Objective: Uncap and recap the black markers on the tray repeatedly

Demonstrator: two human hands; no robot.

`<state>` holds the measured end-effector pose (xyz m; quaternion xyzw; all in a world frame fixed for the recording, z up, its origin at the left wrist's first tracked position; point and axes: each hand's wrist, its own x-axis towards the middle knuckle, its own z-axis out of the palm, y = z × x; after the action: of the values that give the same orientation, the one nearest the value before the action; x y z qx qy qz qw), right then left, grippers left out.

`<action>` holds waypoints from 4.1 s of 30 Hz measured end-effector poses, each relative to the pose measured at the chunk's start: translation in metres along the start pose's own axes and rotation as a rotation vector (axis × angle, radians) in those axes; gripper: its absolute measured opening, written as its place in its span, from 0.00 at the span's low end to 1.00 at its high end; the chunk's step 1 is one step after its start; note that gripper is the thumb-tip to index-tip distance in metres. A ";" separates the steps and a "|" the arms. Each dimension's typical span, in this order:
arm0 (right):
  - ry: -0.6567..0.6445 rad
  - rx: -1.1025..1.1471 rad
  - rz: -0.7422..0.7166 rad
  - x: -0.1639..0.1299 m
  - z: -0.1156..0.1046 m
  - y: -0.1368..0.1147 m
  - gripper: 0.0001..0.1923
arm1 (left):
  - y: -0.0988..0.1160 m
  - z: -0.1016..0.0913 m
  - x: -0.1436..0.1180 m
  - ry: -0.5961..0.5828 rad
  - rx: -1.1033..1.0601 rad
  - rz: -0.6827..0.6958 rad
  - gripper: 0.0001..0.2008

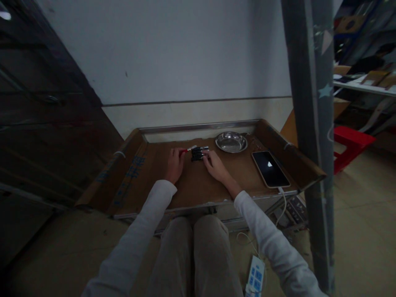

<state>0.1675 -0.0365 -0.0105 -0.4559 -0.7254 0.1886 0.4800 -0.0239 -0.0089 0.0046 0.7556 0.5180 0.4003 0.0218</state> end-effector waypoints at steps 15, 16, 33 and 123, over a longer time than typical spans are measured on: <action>-0.210 1.062 0.543 0.002 -0.005 -0.003 0.10 | 0.016 0.000 -0.008 0.012 -0.398 0.299 0.24; -0.221 1.086 0.558 0.002 -0.005 -0.002 0.09 | 0.017 0.000 -0.008 0.031 -0.399 0.308 0.23; -0.189 1.181 0.589 0.004 -0.009 -0.001 0.08 | 0.025 -0.013 -0.010 0.116 -0.173 0.392 0.20; 0.028 -0.409 -0.072 -0.006 -0.021 0.013 0.11 | 0.005 0.002 -0.008 -0.264 0.046 0.290 0.06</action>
<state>0.1932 -0.0386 -0.0134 -0.5200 -0.7578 0.0140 0.3940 -0.0196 -0.0166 0.0006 0.8685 0.4053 0.2850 0.0144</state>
